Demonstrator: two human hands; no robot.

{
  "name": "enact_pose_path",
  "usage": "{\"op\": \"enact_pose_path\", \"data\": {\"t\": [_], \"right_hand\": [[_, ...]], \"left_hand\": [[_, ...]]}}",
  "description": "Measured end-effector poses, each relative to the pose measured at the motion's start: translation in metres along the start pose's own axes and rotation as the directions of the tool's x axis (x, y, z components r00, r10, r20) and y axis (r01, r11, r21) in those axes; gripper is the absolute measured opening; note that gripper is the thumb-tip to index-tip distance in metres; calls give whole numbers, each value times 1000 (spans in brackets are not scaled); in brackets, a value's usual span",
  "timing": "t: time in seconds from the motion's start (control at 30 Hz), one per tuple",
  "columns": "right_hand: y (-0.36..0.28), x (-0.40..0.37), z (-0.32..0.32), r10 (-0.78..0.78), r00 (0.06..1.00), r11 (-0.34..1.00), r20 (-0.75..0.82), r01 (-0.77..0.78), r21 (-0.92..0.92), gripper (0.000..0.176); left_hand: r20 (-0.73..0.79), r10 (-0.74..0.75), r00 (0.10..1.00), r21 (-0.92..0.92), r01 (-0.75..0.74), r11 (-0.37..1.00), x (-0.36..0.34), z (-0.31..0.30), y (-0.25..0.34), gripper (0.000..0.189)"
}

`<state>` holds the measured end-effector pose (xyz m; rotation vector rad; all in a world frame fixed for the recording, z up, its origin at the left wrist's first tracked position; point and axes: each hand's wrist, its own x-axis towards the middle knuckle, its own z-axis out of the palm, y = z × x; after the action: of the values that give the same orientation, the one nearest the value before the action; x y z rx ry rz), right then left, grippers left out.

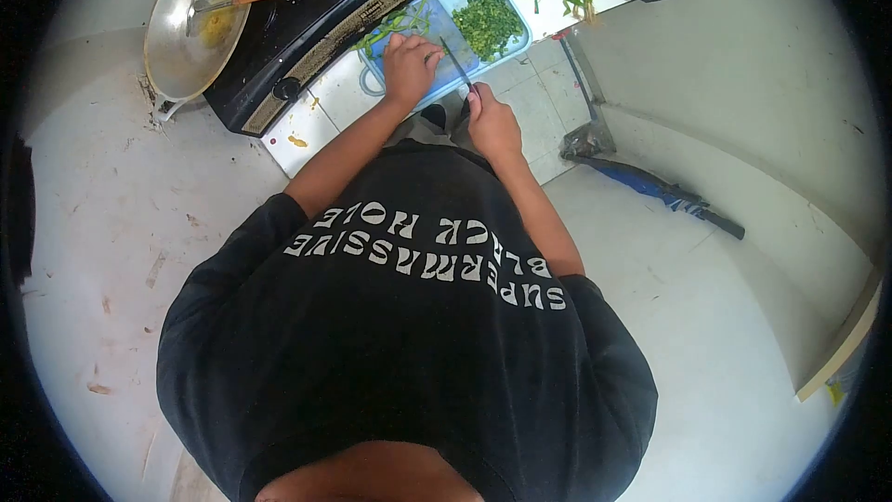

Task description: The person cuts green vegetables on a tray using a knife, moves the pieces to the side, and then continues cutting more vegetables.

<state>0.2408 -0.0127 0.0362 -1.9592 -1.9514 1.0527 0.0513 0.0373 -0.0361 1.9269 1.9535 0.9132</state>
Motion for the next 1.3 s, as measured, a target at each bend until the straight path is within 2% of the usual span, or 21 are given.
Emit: {"op": "enact_pose_path", "data": {"t": [0.17, 0.37, 0.47, 0.57, 0.67, 0.83, 1.07, 1.3], "right_hand": [[-2, 4, 3, 29, 999, 998, 43, -26, -58, 27], [4, 15, 10, -49, 999, 994, 22, 51, -99, 30], [-3, 7, 5, -27, 999, 994, 35, 31, -106, 30], [-2, -5, -2, 71, 994, 991, 86, -61, -119, 28], [1, -1, 2, 17, 1000, 996, 14, -16, -84, 28], [-1, 11, 1, 12, 999, 999, -39, -14, -47, 27], [-8, -2, 6, 10, 1000, 999, -3, -10, -45, 25], [-12, 4, 7, 1, 999, 991, 41, 5, -137, 26]], "left_hand": [[11, 11, 1000, -7, -11, 1000, 1, -1, -1, 8], [16, 1, 1000, -25, -1, 1000, 2, -1, 1, 9], [27, -7, 1000, -8, 7, 1000, 4, -4, -2, 11], [56, -71, 996, -2, 71, 997, 2, -6, 0, 12], [96, -17, 995, 46, 13, 999, 4, -11, 4, 10], [12, 149, 989, 100, -150, 984, -2, -6, -1, 7], [9, 103, 995, 94, -104, 990, -4, -2, -2, 9], [6, 92, 996, 106, -93, 990, -3, -6, 0, 10]]}}
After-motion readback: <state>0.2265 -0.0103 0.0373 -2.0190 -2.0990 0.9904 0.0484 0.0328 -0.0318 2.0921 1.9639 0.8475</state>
